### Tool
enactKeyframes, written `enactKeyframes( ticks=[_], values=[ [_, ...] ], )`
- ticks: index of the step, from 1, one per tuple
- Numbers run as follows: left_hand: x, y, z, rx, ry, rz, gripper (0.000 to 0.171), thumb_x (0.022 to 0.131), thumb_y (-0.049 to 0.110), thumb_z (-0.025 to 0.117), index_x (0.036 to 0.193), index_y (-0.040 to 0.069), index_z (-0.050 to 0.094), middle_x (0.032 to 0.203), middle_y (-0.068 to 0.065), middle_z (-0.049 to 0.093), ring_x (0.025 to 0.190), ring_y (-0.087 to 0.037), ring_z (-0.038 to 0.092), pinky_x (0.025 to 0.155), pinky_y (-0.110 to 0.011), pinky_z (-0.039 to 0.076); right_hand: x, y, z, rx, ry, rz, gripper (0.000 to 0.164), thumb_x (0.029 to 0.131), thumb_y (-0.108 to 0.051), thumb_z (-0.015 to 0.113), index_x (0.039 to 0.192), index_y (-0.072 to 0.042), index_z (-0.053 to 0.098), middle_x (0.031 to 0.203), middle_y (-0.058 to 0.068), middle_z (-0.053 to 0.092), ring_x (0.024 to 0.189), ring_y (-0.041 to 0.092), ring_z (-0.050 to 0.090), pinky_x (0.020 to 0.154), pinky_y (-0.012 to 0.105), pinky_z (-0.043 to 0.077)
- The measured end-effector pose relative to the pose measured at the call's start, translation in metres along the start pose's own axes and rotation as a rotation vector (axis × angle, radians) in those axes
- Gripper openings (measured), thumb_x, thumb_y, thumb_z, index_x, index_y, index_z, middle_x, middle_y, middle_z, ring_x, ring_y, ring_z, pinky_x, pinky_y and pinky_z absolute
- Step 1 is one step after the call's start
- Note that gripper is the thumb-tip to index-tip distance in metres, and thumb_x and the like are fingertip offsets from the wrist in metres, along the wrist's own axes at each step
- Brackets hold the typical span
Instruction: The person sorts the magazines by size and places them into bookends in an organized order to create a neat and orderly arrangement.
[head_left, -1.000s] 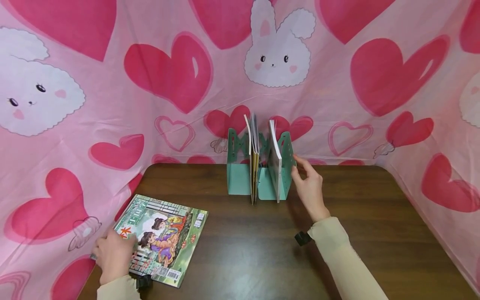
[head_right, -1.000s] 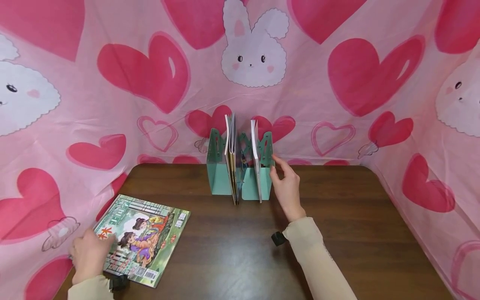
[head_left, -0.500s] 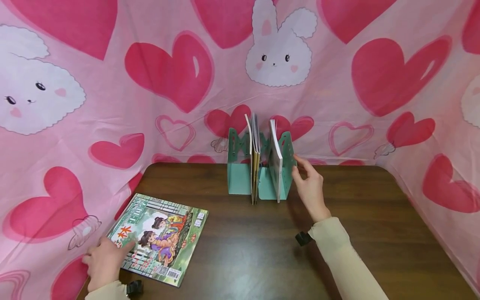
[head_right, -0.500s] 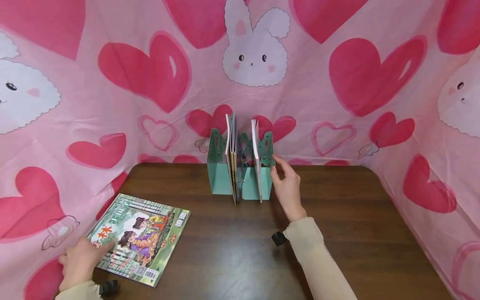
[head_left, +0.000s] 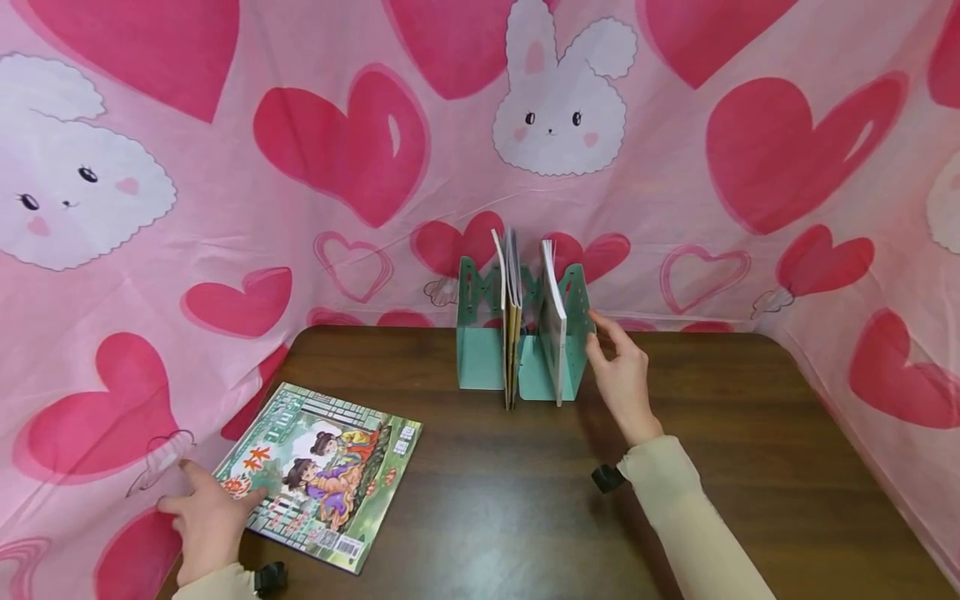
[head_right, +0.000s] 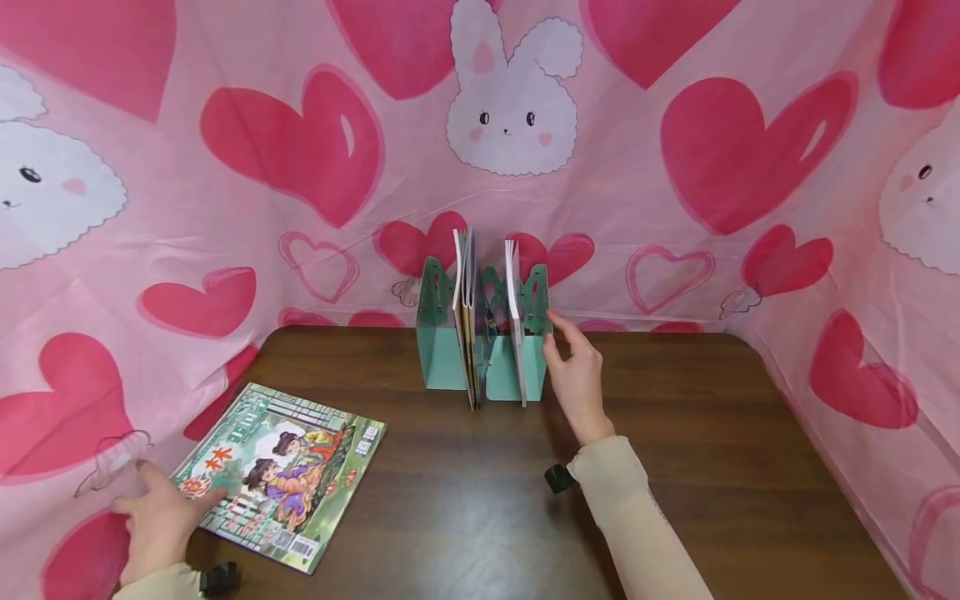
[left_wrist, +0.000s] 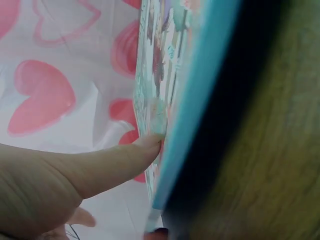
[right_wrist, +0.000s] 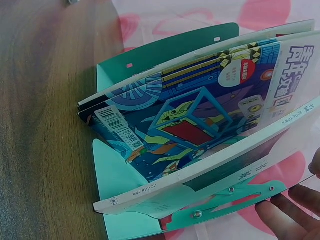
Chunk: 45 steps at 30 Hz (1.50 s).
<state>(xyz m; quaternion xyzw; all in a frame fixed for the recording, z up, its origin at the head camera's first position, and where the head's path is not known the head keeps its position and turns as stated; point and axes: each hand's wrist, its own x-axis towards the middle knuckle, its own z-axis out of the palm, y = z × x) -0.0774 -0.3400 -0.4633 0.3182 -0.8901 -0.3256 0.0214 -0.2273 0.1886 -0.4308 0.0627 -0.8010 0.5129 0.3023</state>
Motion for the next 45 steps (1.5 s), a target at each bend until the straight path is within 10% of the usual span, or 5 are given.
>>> enactKeyframes(
  ticks=[11,22,30,39,45],
  values=[
    [-0.001,-0.001,0.004,-0.053,0.078,0.026,0.086,0.083,0.008,0.08,0.133,-0.023,0.017,0.123,-0.063,0.017,0.106,-0.082,0.035,0.092,-0.082,0.033,0.001,0.0,0.0,0.001,-0.01,0.002,0.035,0.098,-0.001,0.065,0.133,-0.003,0.07,0.127,0.017,0.072,0.102,0.033,0.071,0.085,0.003,0.046],
    [0.005,-0.001,0.003,-0.048,-0.034,0.024,0.073,0.087,0.01,0.073,0.128,-0.023,0.022,0.113,-0.053,0.027,0.113,-0.07,0.029,0.093,-0.076,0.037,0.0,0.001,-0.001,-0.007,-0.009,0.004,0.037,0.099,-0.002,0.065,0.135,-0.006,0.07,0.13,0.016,0.071,0.102,0.033,0.072,0.084,0.004,0.047],
    [0.006,0.008,0.001,-0.053,-0.017,0.083,0.063,0.089,0.013,0.069,0.129,-0.018,0.032,0.118,-0.047,0.045,0.108,-0.062,0.047,0.094,-0.067,0.041,0.0,0.0,0.0,0.0,-0.005,0.008,0.036,0.098,-0.002,0.066,0.133,-0.005,0.071,0.127,0.017,0.072,0.1,0.033,0.072,0.084,0.003,0.046],
    [0.007,0.026,0.005,-0.499,-0.072,0.004,0.091,0.094,-0.003,0.064,0.154,-0.008,-0.005,0.137,-0.047,0.037,0.061,0.0,0.059,0.053,-0.035,0.062,0.0,-0.001,0.001,-0.001,-0.013,0.008,0.036,0.099,-0.002,0.065,0.135,-0.005,0.07,0.129,0.017,0.071,0.102,0.035,0.072,0.085,0.003,0.046],
    [0.009,0.028,0.004,-0.239,-0.079,0.081,0.062,0.095,0.01,0.069,0.132,-0.028,0.036,0.109,-0.042,0.067,0.063,-0.016,0.072,0.055,-0.019,0.053,0.0,-0.002,0.001,-0.007,-0.01,0.011,0.037,0.099,-0.002,0.064,0.135,-0.004,0.069,0.13,0.017,0.071,0.102,0.035,0.072,0.084,0.002,0.045]
  ],
)
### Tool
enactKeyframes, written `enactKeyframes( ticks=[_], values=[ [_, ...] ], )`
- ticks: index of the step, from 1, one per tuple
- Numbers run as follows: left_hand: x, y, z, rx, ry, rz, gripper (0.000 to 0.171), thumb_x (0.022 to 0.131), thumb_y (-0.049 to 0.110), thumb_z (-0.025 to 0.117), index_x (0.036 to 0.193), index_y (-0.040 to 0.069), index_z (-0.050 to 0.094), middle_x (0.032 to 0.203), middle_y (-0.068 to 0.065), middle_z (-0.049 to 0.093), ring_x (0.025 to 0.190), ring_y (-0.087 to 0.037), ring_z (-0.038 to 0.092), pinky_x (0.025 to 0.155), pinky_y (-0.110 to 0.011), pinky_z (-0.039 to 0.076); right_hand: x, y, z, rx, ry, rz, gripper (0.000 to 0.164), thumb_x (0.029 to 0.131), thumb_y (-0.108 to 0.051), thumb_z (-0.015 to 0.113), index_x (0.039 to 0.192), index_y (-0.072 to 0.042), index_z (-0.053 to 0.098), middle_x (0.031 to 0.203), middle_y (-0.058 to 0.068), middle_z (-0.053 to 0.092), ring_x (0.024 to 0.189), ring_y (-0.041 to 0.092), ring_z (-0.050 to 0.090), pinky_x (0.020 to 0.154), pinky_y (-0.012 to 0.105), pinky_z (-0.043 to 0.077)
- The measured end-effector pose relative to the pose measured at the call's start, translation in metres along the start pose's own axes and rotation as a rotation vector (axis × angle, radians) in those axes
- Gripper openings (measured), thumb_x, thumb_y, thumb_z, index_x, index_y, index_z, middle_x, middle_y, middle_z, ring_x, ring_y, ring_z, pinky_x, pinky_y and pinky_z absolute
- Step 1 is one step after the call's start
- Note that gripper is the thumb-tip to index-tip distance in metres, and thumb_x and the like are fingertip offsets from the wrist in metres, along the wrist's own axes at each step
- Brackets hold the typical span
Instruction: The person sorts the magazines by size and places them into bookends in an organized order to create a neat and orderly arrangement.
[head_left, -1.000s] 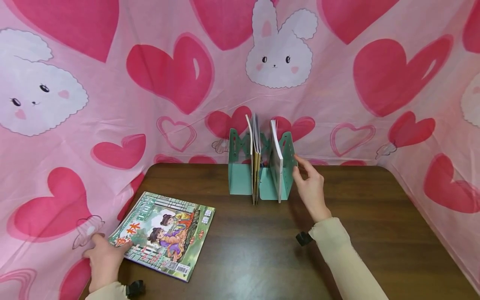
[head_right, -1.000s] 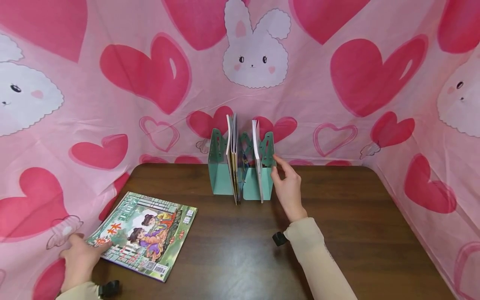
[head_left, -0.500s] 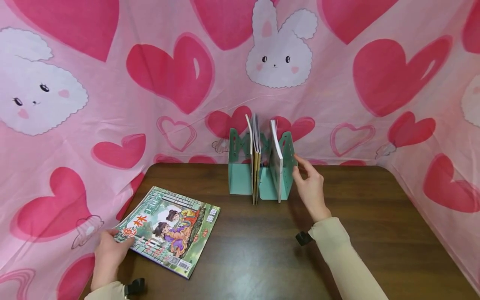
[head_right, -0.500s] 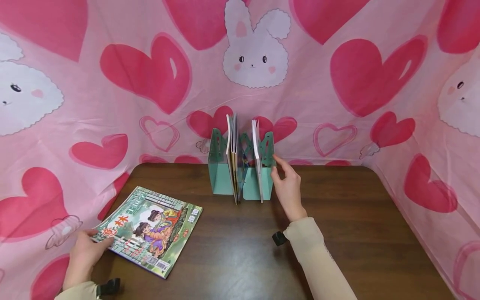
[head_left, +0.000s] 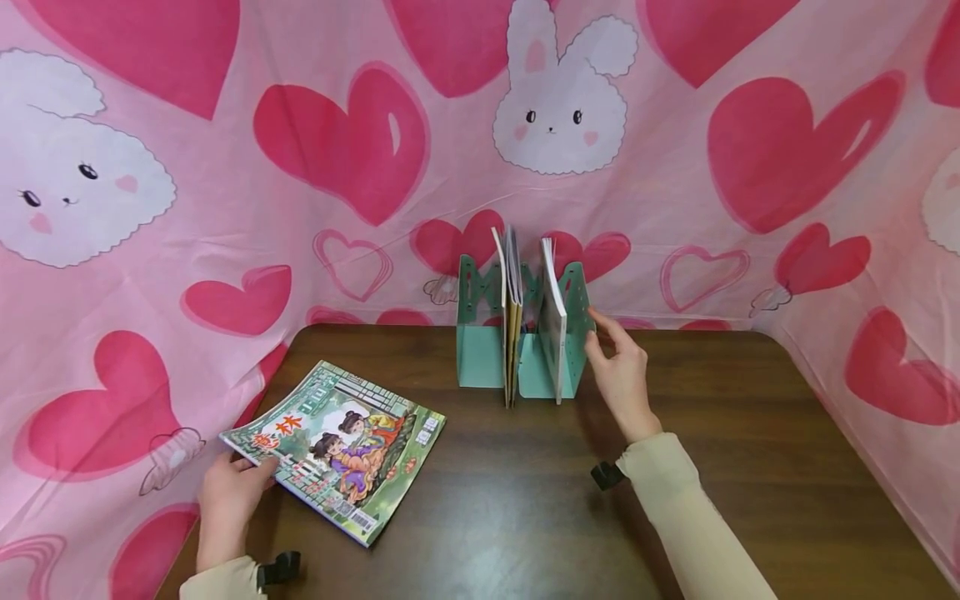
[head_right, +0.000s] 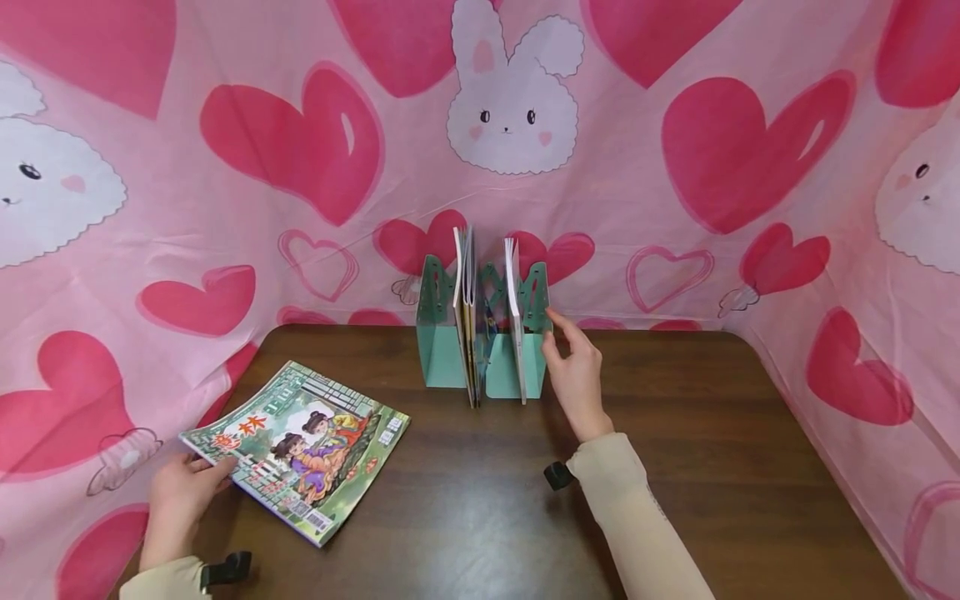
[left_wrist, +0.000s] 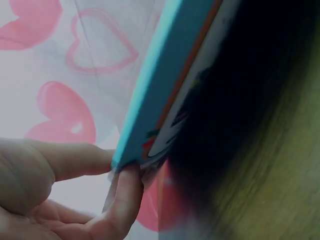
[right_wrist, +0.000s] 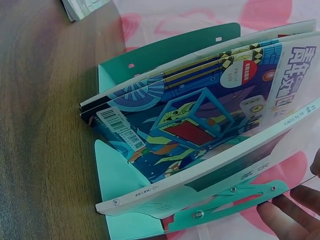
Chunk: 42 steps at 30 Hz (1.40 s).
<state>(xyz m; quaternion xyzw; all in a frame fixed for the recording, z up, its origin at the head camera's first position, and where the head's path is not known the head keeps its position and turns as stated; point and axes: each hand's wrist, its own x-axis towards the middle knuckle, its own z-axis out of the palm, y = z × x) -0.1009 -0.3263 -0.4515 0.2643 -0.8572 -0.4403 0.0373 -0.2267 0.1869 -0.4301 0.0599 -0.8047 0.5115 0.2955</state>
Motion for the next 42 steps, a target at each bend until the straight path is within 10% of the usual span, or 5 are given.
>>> enactKeyframes(
  ticks=[10,19,26,32,42],
  values=[
    [-0.004,0.002,0.018,-0.349,-0.216,-0.112,0.086,0.103,0.009,0.063,0.151,-0.01,-0.007,0.135,-0.046,0.037,0.071,-0.011,0.068,0.061,-0.043,0.064,0.0,0.003,0.0,-0.013,0.008,-0.002,0.037,0.099,-0.002,0.064,0.135,-0.007,0.07,0.129,0.015,0.072,0.102,0.032,0.072,0.084,0.003,0.045],
    [-0.003,0.008,0.02,-0.427,-0.283,-0.127,0.094,0.104,-0.002,0.051,0.157,0.004,-0.026,0.151,-0.047,0.024,0.077,-0.016,0.072,0.065,-0.044,0.064,-0.001,0.004,0.0,-0.016,0.018,0.002,0.036,0.098,-0.002,0.065,0.134,-0.007,0.071,0.129,0.014,0.072,0.096,0.031,0.072,0.079,0.004,0.046],
    [-0.009,0.014,0.021,-0.389,-0.227,-0.09,0.073,0.104,0.001,0.053,0.162,-0.008,0.009,0.153,-0.04,0.038,0.078,-0.008,0.072,0.068,-0.041,0.064,-0.001,0.005,0.001,-0.006,0.013,-0.001,0.036,0.099,-0.002,0.064,0.134,-0.006,0.07,0.13,0.014,0.072,0.096,0.031,0.071,0.08,0.004,0.046],
    [-0.017,0.023,0.022,-0.352,-0.176,0.007,0.061,0.108,0.009,0.049,0.163,0.006,0.022,0.116,-0.016,0.072,0.072,-0.011,0.071,0.059,-0.038,0.063,-0.001,0.004,0.001,0.004,0.007,-0.001,0.036,0.099,-0.002,0.064,0.134,-0.006,0.07,0.13,0.014,0.072,0.097,0.03,0.071,0.08,0.004,0.047],
    [-0.03,0.043,0.023,-0.489,-0.106,0.127,0.056,0.104,0.0,0.056,0.157,0.009,0.038,0.088,0.02,0.074,0.064,-0.009,0.07,0.047,-0.031,0.057,-0.001,0.003,0.001,0.013,0.002,0.011,0.037,0.099,-0.003,0.065,0.135,-0.008,0.07,0.131,0.013,0.071,0.099,0.03,0.071,0.081,0.005,0.047]
  ],
)
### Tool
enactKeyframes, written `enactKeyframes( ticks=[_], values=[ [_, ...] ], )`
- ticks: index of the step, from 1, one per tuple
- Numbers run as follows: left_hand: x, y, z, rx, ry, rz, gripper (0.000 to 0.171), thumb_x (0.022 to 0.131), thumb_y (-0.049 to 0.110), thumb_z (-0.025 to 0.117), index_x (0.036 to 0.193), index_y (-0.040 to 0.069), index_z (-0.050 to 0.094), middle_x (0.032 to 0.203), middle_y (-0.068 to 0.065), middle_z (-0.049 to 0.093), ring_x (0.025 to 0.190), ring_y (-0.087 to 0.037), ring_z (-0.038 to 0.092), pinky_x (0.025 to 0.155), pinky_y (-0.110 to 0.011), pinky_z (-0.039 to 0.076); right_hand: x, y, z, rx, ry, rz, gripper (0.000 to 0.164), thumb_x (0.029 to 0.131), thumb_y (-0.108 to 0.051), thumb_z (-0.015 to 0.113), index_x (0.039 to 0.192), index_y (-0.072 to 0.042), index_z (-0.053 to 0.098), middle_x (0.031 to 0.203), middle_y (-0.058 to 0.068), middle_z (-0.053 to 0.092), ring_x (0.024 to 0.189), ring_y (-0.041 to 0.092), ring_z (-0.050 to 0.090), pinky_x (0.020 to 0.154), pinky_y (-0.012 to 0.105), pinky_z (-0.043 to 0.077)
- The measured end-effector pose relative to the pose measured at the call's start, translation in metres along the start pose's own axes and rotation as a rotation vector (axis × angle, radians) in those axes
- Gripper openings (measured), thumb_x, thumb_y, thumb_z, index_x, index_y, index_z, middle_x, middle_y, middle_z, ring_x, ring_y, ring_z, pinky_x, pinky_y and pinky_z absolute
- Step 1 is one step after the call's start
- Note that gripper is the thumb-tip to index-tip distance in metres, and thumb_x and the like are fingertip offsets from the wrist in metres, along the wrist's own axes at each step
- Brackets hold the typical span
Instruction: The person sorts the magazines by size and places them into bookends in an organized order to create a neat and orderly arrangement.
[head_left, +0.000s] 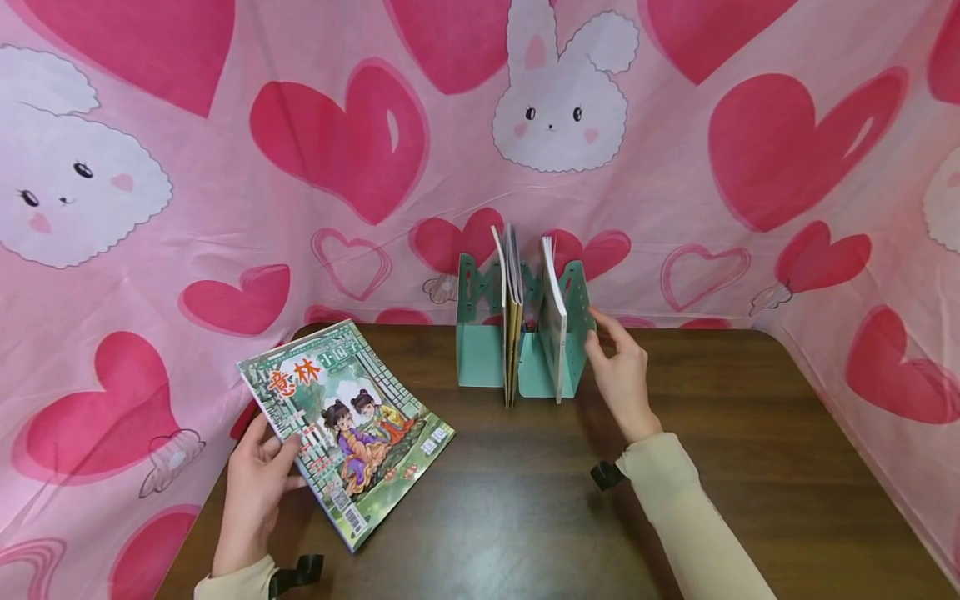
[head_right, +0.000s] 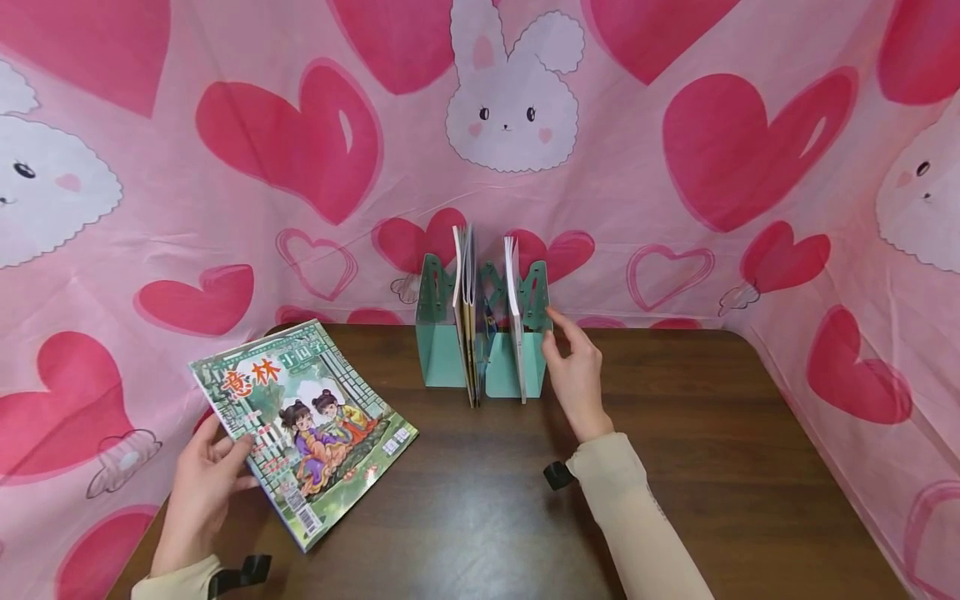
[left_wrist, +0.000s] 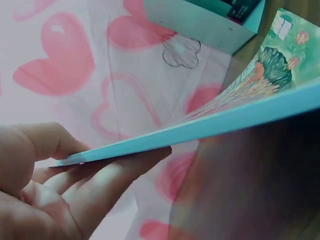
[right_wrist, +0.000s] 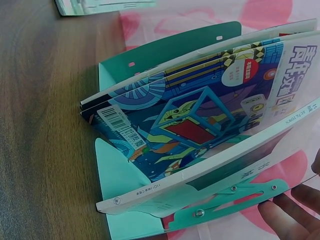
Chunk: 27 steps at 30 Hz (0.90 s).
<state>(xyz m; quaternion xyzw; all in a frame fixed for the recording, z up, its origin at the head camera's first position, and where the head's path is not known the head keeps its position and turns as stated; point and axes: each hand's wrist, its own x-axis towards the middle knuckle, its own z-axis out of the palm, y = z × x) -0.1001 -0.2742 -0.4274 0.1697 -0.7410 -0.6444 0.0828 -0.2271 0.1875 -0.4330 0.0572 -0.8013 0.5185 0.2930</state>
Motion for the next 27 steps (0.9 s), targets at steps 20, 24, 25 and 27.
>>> enactKeyframes(
  ticks=[20,24,25,27],
  values=[
    [-0.038,0.047,0.046,0.203,0.245,0.689,0.046,0.087,-0.014,0.068,0.13,0.0,0.071,0.098,-0.014,0.079,0.082,0.014,0.067,0.069,-0.006,0.053,0.001,0.002,0.001,-0.001,0.006,-0.009,0.037,0.099,-0.002,0.065,0.135,-0.007,0.07,0.131,0.014,0.071,0.099,0.033,0.071,0.08,0.004,0.048],
    [-0.045,0.052,0.053,0.187,0.219,0.725,0.048,0.085,-0.016,0.069,0.131,-0.001,0.07,0.097,-0.028,0.075,0.083,0.014,0.066,0.068,-0.006,0.053,0.0,0.001,0.001,0.003,0.002,-0.007,0.037,0.099,-0.002,0.065,0.135,-0.006,0.07,0.131,0.014,0.071,0.099,0.034,0.072,0.081,0.004,0.048],
    [-0.047,0.053,0.055,0.187,0.21,0.734,0.049,0.085,-0.016,0.069,0.131,-0.001,0.07,0.097,-0.028,0.075,0.083,0.014,0.066,0.068,-0.007,0.053,0.0,0.001,0.001,0.004,0.002,-0.006,0.037,0.099,-0.002,0.065,0.135,-0.006,0.07,0.131,0.014,0.071,0.099,0.034,0.071,0.081,0.004,0.048],
    [-0.051,0.055,0.058,0.18,0.186,0.761,0.05,0.083,-0.018,0.069,0.131,-0.002,0.07,0.096,-0.028,0.075,0.083,0.013,0.067,0.066,-0.007,0.053,0.0,0.0,0.001,0.003,-0.001,-0.003,0.037,0.099,-0.002,0.065,0.135,-0.006,0.07,0.131,0.014,0.071,0.099,0.034,0.071,0.082,0.004,0.048]
  ],
)
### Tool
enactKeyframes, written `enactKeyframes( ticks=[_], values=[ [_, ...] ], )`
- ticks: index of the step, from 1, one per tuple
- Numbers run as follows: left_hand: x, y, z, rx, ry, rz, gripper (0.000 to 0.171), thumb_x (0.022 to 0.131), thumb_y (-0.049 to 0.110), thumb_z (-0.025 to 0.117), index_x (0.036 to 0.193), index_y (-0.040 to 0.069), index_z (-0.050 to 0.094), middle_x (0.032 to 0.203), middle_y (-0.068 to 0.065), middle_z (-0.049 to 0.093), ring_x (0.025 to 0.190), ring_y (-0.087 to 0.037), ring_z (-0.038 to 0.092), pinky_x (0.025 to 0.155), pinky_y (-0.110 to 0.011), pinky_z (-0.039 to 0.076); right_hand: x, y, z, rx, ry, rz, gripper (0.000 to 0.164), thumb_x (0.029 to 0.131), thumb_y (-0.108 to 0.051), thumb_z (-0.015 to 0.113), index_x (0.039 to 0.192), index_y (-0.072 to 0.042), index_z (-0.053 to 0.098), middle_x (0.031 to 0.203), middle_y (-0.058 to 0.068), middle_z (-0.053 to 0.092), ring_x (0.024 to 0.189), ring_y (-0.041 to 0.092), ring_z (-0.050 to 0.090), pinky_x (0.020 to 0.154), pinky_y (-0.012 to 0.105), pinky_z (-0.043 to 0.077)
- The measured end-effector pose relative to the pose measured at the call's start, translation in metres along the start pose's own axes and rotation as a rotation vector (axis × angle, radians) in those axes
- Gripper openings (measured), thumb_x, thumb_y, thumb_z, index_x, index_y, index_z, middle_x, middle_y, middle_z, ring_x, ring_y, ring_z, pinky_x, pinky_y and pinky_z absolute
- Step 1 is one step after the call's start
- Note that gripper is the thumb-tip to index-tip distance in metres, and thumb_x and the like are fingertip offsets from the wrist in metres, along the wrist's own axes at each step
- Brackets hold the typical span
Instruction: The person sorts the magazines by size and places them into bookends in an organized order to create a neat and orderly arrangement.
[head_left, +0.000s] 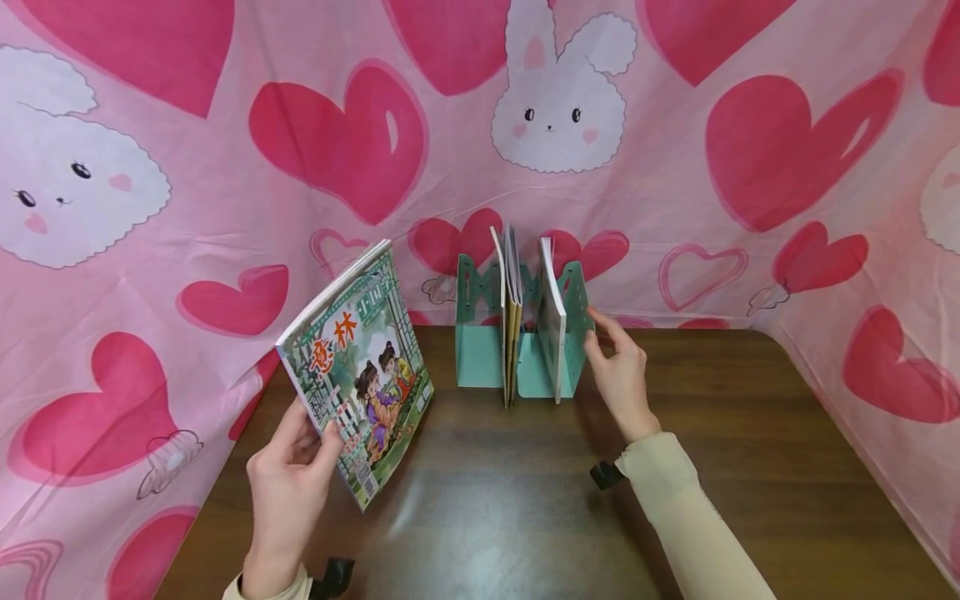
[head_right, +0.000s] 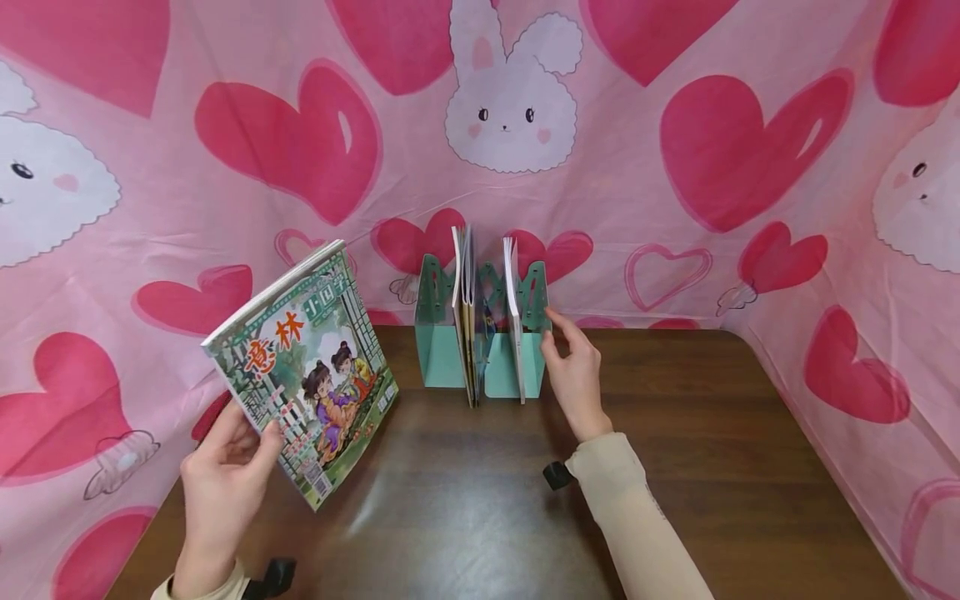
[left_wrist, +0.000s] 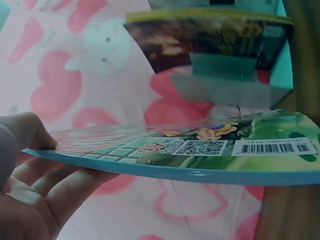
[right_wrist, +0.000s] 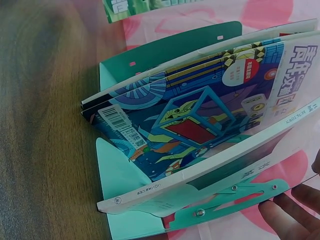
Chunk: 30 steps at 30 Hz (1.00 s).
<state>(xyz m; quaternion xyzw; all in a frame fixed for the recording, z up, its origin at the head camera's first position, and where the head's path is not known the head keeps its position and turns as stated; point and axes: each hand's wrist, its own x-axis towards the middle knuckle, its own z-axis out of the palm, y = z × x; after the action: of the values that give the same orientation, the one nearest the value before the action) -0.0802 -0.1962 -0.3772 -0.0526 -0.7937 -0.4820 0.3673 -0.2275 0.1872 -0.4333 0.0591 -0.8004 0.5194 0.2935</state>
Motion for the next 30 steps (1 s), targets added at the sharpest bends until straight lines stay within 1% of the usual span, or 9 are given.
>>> enactKeyframes(
  ticks=[4,10,16,18,20,22,24,26,30],
  values=[
    [-0.002,0.01,0.003,-0.027,-0.033,0.041,0.052,0.082,-0.02,0.07,0.131,-0.003,0.069,0.098,-0.028,0.075,0.085,0.011,0.068,0.066,-0.009,0.054,0.0,-0.001,0.0,-0.002,-0.001,0.007,0.037,0.099,-0.002,0.065,0.136,-0.007,0.07,0.131,0.014,0.071,0.1,0.035,0.071,0.082,0.004,0.048],
    [-0.004,0.024,0.007,-0.064,-0.073,0.037,0.055,0.081,-0.021,0.072,0.133,-0.001,0.069,0.1,-0.027,0.076,0.087,0.007,0.07,0.066,-0.01,0.056,0.0,-0.001,0.0,-0.003,-0.002,0.005,0.037,0.099,-0.002,0.065,0.136,-0.006,0.069,0.132,0.014,0.071,0.1,0.035,0.071,0.083,0.004,0.048],
    [-0.004,0.031,0.013,-0.103,-0.123,0.063,0.059,0.081,-0.021,0.072,0.135,0.002,0.069,0.105,-0.025,0.076,0.089,0.005,0.071,0.066,-0.013,0.057,0.0,0.0,0.001,-0.003,0.001,0.008,0.037,0.099,-0.002,0.065,0.136,-0.006,0.069,0.132,0.015,0.071,0.099,0.035,0.071,0.082,0.004,0.048],
    [-0.003,0.031,0.017,-0.115,-0.146,0.072,0.061,0.082,-0.021,0.073,0.137,0.003,0.067,0.109,-0.025,0.076,0.091,0.002,0.072,0.067,-0.014,0.058,0.0,0.001,0.0,-0.001,0.002,0.008,0.037,0.099,-0.002,0.065,0.136,-0.006,0.069,0.132,0.015,0.071,0.099,0.035,0.071,0.082,0.004,0.048],
    [-0.001,0.032,0.023,-0.113,-0.163,0.07,0.062,0.083,-0.02,0.073,0.139,0.005,0.067,0.112,-0.023,0.076,0.092,-0.004,0.074,0.067,-0.015,0.058,0.0,0.0,0.0,0.0,0.004,0.006,0.037,0.099,-0.002,0.065,0.136,-0.006,0.069,0.132,0.015,0.071,0.099,0.035,0.071,0.082,0.004,0.048],
    [0.001,0.031,0.03,-0.106,-0.179,0.054,0.063,0.084,-0.017,0.074,0.141,0.009,0.066,0.117,-0.019,0.075,0.093,-0.011,0.075,0.068,-0.016,0.058,0.0,0.0,0.0,0.0,0.008,0.003,0.037,0.099,-0.002,0.065,0.135,-0.006,0.07,0.131,0.015,0.071,0.099,0.035,0.071,0.081,0.004,0.048],
    [0.003,0.028,0.039,-0.12,-0.189,0.046,0.064,0.086,-0.016,0.073,0.143,0.011,0.065,0.12,-0.017,0.075,0.094,-0.021,0.076,0.069,-0.017,0.059,0.0,0.0,0.0,-0.002,0.013,0.0,0.036,0.099,-0.002,0.065,0.135,-0.006,0.07,0.131,0.015,0.071,0.098,0.035,0.072,0.081,0.004,0.048],
    [0.004,0.025,0.05,-0.141,-0.192,0.053,0.064,0.087,-0.016,0.072,0.144,0.011,0.063,0.122,-0.016,0.074,0.094,-0.028,0.076,0.069,-0.018,0.059,0.0,0.0,0.0,-0.002,0.014,0.0,0.036,0.099,-0.002,0.065,0.135,-0.006,0.07,0.131,0.015,0.071,0.099,0.035,0.071,0.081,0.004,0.048],
    [0.008,0.017,0.072,-0.176,-0.174,0.093,0.064,0.088,-0.015,0.07,0.146,0.01,0.062,0.124,-0.016,0.074,0.096,-0.031,0.076,0.069,-0.019,0.06,0.0,0.0,0.0,-0.001,0.007,0.005,0.036,0.099,-0.002,0.066,0.135,-0.006,0.07,0.131,0.014,0.071,0.099,0.036,0.072,0.081,0.005,0.049]
  ],
)
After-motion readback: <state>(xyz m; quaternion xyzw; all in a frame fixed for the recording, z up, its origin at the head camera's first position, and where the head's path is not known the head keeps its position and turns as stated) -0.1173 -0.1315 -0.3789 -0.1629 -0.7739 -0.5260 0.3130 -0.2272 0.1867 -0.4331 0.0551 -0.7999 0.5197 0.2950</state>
